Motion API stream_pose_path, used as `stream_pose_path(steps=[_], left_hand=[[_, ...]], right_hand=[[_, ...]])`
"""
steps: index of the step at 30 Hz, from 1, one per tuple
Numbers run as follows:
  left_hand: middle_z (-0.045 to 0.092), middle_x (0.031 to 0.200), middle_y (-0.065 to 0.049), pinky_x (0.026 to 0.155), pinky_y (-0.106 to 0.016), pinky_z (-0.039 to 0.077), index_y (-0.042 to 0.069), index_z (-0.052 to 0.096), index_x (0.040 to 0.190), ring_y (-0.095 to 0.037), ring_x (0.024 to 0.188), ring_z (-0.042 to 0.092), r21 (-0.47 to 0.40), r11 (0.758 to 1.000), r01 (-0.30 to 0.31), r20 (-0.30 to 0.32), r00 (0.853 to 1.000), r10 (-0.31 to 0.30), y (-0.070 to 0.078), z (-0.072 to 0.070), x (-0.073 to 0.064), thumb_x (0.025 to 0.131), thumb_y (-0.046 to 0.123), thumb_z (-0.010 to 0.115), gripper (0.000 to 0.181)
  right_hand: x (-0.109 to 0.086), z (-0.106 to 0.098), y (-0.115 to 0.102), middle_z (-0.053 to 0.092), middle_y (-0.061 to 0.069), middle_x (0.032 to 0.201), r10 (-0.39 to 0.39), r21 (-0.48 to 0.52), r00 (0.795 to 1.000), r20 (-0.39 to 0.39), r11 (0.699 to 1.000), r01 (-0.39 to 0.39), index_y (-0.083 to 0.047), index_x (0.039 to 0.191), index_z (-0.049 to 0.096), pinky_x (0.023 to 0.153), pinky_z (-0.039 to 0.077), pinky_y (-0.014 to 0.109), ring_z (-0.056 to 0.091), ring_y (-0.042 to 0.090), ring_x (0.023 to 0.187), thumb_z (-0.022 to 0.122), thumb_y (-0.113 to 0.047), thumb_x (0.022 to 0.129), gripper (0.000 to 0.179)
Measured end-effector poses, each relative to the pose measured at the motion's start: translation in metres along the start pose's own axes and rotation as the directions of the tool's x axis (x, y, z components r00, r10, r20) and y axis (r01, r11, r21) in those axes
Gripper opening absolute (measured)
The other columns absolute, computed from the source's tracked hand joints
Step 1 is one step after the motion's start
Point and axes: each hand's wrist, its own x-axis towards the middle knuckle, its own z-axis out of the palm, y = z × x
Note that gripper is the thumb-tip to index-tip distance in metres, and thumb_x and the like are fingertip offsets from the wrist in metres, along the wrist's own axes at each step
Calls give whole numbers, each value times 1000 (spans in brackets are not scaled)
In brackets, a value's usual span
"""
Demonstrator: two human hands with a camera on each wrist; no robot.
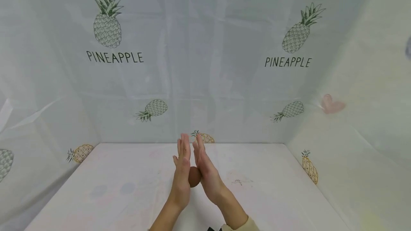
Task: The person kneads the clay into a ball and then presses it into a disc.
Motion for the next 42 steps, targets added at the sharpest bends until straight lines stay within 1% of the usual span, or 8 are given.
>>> stream_pose_path(steps=[3,6,13,19,24,31,37,42], left_hand=[[-6,177,18,122,-63,-25,36,2,171,-9,163,-14,-44,998,37,-13,999,-38,-5,-9,4,113,41,10,58],[-7,176,20,121,-62,-26,34,1,171,-9,162,-16,-67,996,58,-25,998,-59,-11,-15,7,113,42,9,59],[-8,176,19,120,-63,-28,35,0,171,-10,162,-18,-74,993,94,8,996,-94,-18,-7,2,113,42,8,59],[-6,177,15,120,-67,-25,27,0,172,-6,162,-16,-53,998,46,45,998,-44,-12,8,-4,114,35,6,58],[-3,178,13,120,-69,-23,29,2,172,-6,162,-13,-34,999,-4,52,999,6,-2,14,-7,114,32,6,57],[0,179,12,121,-70,-20,29,4,172,-13,164,-11,-7,999,-45,29,999,45,10,12,-8,114,32,6,58],[-3,178,16,122,-61,-25,31,3,171,-12,164,-13,-50,999,-21,-6,1000,21,12,-3,-2,113,37,7,59],[-7,177,18,122,-58,-27,32,1,171,-10,162,-17,-72,997,-4,-42,999,1,8,-17,4,112,46,8,61]], right_hand=[[-3,7,-3,-9,-7,177,29,-26,999,23,999,-29,-55,165,-5,126,-12,68,-11,16,164,11,-57,113,54],[-6,13,-9,-8,-10,177,20,-34,999,35,999,-19,-57,164,-4,124,-14,70,-10,14,164,9,-57,113,52],[-9,11,-18,-8,-13,177,-121,-4,993,10,993,121,-47,168,-9,124,-19,64,-15,11,163,3,-52,113,56],[-6,-2,-15,-12,-8,177,-195,21,980,-42,980,196,-43,168,-12,123,-23,61,-18,17,163,0,-50,112,57],[-2,-10,-9,-17,-5,176,-206,42,977,-55,977,208,-41,168,-15,123,-22,63,-21,20,162,1,-50,113,59],[2,-9,0,-11,-8,177,-124,40,991,-43,991,125,-39,168,-16,125,-20,60,-18,17,163,3,-52,113,60],[0,2,5,-9,-8,177,-26,3,1000,11,1000,26,-49,166,-9,128,-14,60,-14,15,163,6,-58,113,56],[-3,15,3,-11,-10,177,8,-26,999,48,1000,-6,-55,164,-6,126,-13,66,-14,16,163,7,-56,113,53]])
